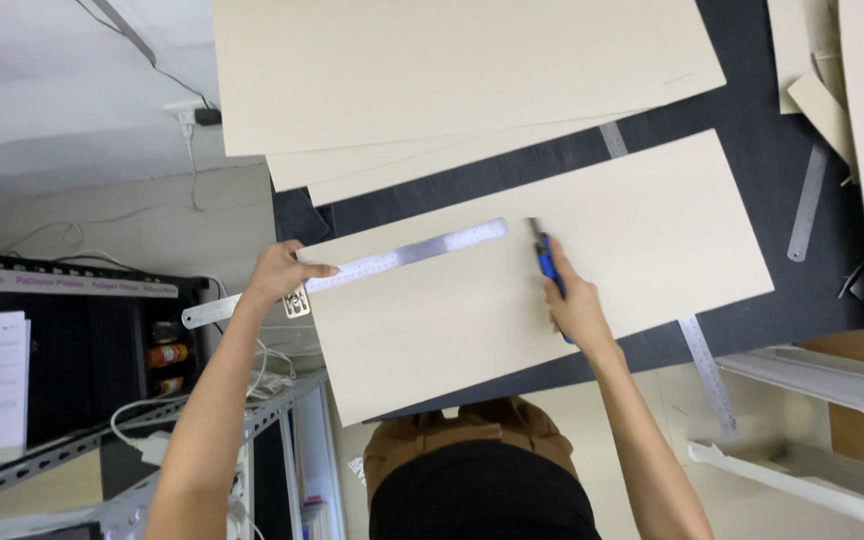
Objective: Measuring and cutting cardboard sheets using a metal ruler and a utility knife on a workbench.
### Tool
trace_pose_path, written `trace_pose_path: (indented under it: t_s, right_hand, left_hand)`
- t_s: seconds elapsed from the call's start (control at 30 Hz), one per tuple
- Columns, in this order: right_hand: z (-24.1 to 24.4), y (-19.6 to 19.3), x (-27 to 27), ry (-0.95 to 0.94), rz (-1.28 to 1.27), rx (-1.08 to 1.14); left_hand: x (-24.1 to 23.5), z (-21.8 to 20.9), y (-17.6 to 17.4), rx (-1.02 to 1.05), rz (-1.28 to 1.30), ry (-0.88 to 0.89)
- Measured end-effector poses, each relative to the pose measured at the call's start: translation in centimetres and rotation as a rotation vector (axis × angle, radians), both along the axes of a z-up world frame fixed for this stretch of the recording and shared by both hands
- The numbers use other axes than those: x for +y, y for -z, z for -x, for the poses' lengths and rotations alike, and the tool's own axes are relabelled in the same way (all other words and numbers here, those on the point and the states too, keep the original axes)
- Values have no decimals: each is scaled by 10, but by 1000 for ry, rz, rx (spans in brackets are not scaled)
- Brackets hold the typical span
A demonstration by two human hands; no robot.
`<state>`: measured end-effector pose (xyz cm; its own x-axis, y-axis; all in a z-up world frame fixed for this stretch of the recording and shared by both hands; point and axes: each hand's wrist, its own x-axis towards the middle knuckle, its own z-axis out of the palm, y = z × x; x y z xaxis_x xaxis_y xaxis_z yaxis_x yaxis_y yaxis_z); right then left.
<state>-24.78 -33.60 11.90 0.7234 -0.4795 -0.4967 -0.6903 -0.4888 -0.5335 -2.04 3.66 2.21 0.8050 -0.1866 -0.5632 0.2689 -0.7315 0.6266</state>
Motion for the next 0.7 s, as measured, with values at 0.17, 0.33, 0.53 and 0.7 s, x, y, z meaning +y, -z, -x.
trace_pose_path:
  t_s: [0.17, 0.33, 0.53, 0.7]
  right_hand:
    - [35, 36, -15, 190, -70, -162]
    - [29, 28, -8, 139, 12, -106]
    - [31, 41, -9, 170, 3, -104]
    - [37, 53, -9, 172, 20, -159]
  left_hand:
    - [-10, -22, -39, 12, 7, 39]
    - [-22, 3, -80, 127, -26, 115]
    - [-14, 75, -71, 154, -19, 127]
    - [-6, 121, -76, 229, -31, 81]
